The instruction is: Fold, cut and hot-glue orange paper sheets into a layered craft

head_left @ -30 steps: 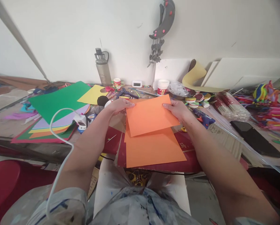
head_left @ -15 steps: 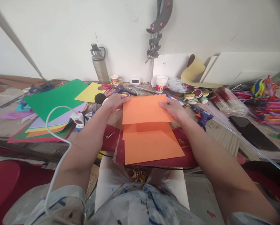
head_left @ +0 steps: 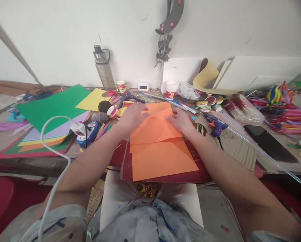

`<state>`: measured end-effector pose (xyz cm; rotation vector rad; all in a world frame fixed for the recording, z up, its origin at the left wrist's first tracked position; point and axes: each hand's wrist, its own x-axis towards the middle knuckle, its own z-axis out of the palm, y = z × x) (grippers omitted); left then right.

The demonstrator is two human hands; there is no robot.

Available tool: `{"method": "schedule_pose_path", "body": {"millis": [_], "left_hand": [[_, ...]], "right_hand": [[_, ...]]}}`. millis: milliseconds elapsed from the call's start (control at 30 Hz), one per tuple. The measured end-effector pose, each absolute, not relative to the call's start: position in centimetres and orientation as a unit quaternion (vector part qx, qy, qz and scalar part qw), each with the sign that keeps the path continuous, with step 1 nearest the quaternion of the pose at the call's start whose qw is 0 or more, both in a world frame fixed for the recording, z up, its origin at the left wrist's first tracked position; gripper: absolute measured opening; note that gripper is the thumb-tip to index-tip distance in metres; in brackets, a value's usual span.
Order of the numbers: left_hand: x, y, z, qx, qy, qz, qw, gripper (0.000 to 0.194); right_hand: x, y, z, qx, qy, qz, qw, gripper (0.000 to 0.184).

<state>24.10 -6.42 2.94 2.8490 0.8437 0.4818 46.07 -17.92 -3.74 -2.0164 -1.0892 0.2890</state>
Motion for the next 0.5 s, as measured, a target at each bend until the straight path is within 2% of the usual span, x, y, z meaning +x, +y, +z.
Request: {"method": "schedule_pose_path", "body": {"millis": [100,200,333,500], "left_hand": [[24.9,-7.4,1.1,0.979,0.168,0.044,0.108,0.06],[25.1,-8.1,-0.4,0.98,0.152,-0.073,0.109,0.085],[24.8,-8.5,-0.6,0.975,0.16,-0.11,0.104,0.089],[24.8,-8.8,0.0,0.973,0.169,-0.117,0.1,0.089]], "right_hand": [[45.2,-18.1,-3.3,-0.832,-0.431,0.084,0.34,0.052],[44.7,-18.4,-2.8,-0.828,-0.481,0.052,0.283,0.045],[45.2,-19.1,-2.1,-0.818,-0.505,-0.027,0.274,0.028],[46.9,-19.7,-1.0,-0.802,-0.473,-0.088,0.353,0.023]]}}
